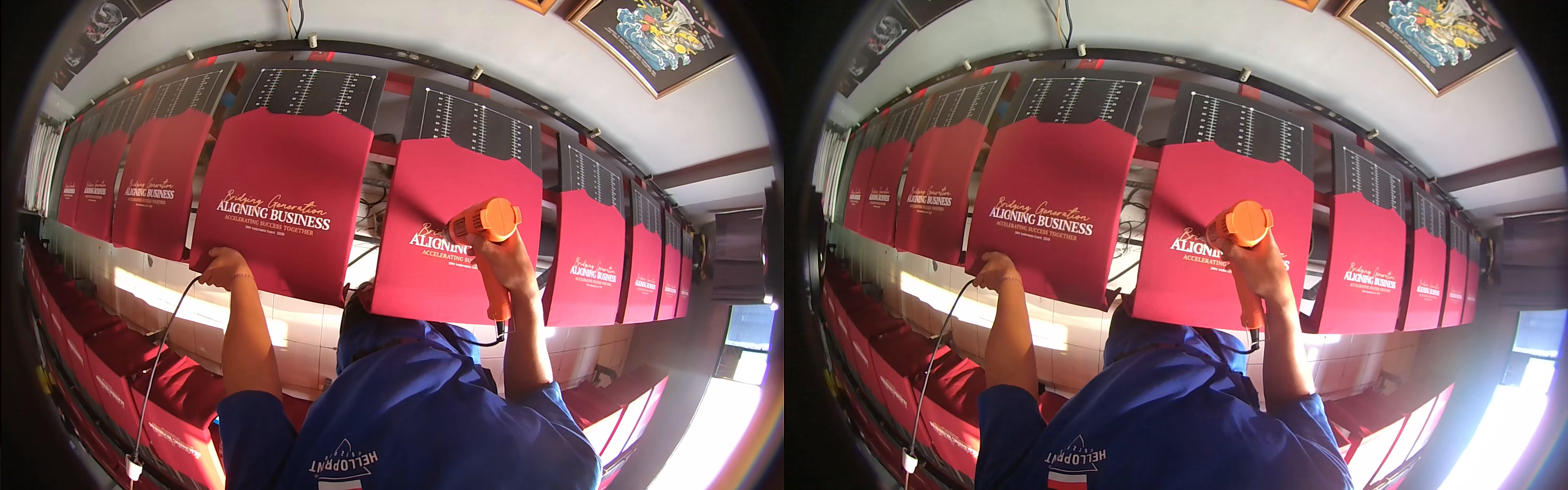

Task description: The person uses a heat gun to dry the ink on several red shirts mounted on a printing rack, moving the gun across the printed design on each shirt one at a time.

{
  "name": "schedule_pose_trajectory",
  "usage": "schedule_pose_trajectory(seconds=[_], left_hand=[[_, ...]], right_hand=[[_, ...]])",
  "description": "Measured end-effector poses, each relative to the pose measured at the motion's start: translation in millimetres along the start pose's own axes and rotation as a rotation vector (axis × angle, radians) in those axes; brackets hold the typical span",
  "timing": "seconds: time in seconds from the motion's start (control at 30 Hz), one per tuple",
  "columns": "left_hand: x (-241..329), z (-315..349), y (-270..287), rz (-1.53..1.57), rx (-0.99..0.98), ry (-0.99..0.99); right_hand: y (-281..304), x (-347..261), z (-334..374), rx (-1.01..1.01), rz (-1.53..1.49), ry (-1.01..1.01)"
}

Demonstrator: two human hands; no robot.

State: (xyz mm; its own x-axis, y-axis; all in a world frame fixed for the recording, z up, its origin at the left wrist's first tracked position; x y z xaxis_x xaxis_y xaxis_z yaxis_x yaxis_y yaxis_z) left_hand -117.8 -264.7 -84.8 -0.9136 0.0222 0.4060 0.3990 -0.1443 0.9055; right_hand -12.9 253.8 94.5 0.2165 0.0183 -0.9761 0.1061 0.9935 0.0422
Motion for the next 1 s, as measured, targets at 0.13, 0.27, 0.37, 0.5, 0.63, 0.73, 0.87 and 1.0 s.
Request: schedule_pose_trajectory(seconds=[0.13,0.27,0.37,0.5,0.63,0.73,0.87,1.0], left_hand=[[-2,-1,1,0.0,-0.016,0.004],[1,4,4,-0.001,-0.011,-0.01],[0,1,3,0.004,0.007,-0.003],[-1,3,1,0.003,0.036,-0.019],[-2,0,2,0.019,0.036,-0.014],[1,4,2,0.012,0.016,-0.006],[0,5,5,0.001,0.014,-0.029],[1,6,5,-0.005,0.027,-0.029]], right_hand=[[4,6,-2,0.025,-0.03,-0.098],[-5,-4,-8,0.054,0.103,-0.039],[-3,2,-7,0.008,-0.088,-0.136],[-7,5,-12,-0.033,-0.053,-0.026],[-13,2,-13,-0.041,-0.115,-0.12],[-18,6,-16,-0.022,-0.009,-0.023],[-25,-2,-13,-0.076,-0.105,-0.189],[-25,8,-17,-0.07,-0.051,-0.113]])
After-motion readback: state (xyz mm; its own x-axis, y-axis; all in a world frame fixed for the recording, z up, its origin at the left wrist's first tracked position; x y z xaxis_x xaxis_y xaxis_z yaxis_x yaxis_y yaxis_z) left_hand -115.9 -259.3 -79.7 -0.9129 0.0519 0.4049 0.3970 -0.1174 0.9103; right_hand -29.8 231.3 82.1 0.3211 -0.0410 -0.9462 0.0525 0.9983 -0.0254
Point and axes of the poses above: each hand's wrist, its own z-axis away from the middle knuckle, its own y-axis out of the back of the hand, x = y × z, the point moved 3 cm from there along -z, towards the middle knuckle, and after that the axes turned 7 degrees about -z, right-handed, at the moved point
